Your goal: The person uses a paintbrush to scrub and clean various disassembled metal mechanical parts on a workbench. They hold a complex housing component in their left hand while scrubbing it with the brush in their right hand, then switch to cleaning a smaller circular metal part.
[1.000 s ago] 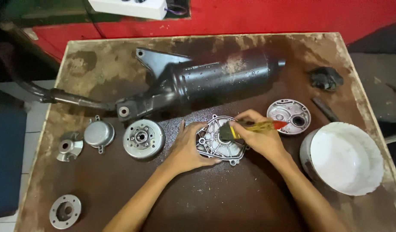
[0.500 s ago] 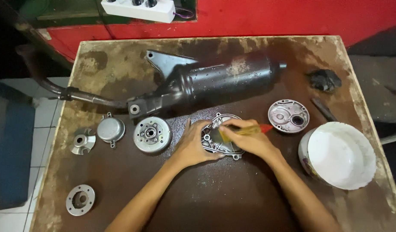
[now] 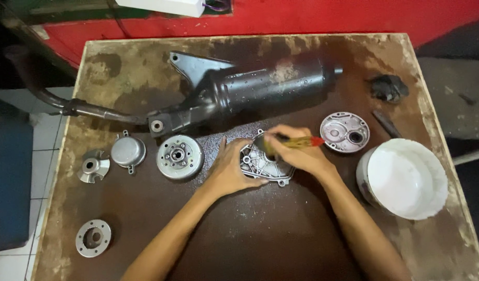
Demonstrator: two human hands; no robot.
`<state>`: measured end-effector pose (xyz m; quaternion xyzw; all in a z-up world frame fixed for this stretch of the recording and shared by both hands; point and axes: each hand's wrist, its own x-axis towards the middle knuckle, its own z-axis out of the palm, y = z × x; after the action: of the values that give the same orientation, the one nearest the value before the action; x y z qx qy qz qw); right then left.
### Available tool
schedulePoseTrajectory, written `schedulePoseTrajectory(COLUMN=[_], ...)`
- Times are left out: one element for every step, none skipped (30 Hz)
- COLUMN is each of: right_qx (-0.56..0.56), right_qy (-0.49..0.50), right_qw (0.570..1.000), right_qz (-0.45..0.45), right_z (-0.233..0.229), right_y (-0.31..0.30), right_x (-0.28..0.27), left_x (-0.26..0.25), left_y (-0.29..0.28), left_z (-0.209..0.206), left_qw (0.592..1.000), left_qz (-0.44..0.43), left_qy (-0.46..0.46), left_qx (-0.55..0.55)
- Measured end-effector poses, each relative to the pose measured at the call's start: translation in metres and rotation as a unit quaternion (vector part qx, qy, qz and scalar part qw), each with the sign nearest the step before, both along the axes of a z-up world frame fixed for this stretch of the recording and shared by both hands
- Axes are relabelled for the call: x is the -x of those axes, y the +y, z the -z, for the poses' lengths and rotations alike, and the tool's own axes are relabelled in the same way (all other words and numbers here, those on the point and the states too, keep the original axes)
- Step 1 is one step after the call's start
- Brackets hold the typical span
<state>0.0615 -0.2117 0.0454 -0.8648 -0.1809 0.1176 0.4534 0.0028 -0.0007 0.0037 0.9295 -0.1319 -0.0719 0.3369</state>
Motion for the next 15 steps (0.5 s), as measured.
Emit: schedulePoseTrajectory(right_qx=[0.0,-0.003,-0.006,-0.007,-0.04,-0.072,-0.073,-0.004,0.065,0.065,0.027,-0.011,-0.011,-0.022,-0.033], right_qy=[-0.002,-0.03,-0.059,-0.059,-0.087,-0.111,-0.11,-0.012,0.086,0.088,0.02,-0.049,-0.049,-0.053,-0.056], right_qw=[1.0,0.999,0.997,0.997,0.995,0.991,0.991,1.0,0.994,0.994,0.998,0.994,0.994,0.998,0.998], right_qz=[-0.002,0.021,0.044,0.041,0.033,0.026,0.025,0.015,0.004,0.004,0.052,0.1,0.101,0.041,-0.02], right_z=[0.004,0.01,0.015,0.018,0.022,0.025,0.012,-0.002,-0.016,-0.007,0.002,0.011,0.013,0.015,0.018], right_y=[0.001,0.001,0.002,0.003,0.003,0.003,0.006,0.009,0.012,0.01,0.008,0.005,0.005,0.005,0.005], right_x=[0.0,0.002,0.005,0.005,0.005,0.007,0.009,0.011,0.013,0.012,0.011,0.009,0.009,0.01,0.011], left_x=[-0.001,0.001,0.003,0.003,0.002,0.002,0.004,0.003,0.003,0.003,0.003,0.002,0.001,0.002,0.002], left_y=[0.0,0.001,0.001,0.002,0.002,0.002,0.002,0.003,0.003,0.002,0.002,0.001,0.001,0.002,0.004], left_z=[-0.002,-0.004,-0.005,-0.007,-0.009,-0.01,-0.01,-0.01,-0.009,-0.008,-0.007,-0.007,-0.005,-0.003,-0.001], left_qw=[1.0,1.0,1.0,1.0,1.0,1.0,1.0,1.0,1.0,1.0,1.0,1.0,1.0,1.0,1.0], left_qz=[-0.002,-0.005,-0.007,-0.01,-0.008,-0.005,-0.006,-0.005,-0.004,-0.004,-0.006,-0.007,-0.006,-0.002,0.003], left_qy=[-0.002,0.004,0.009,0.009,0.014,0.02,0.022,0.02,0.018,0.02,0.019,0.017,0.018,0.003,-0.011], left_qx=[0.0,0.005,0.01,0.009,0.009,0.009,0.008,0.015,0.021,0.021,0.013,0.005,0.005,0.014,0.022])
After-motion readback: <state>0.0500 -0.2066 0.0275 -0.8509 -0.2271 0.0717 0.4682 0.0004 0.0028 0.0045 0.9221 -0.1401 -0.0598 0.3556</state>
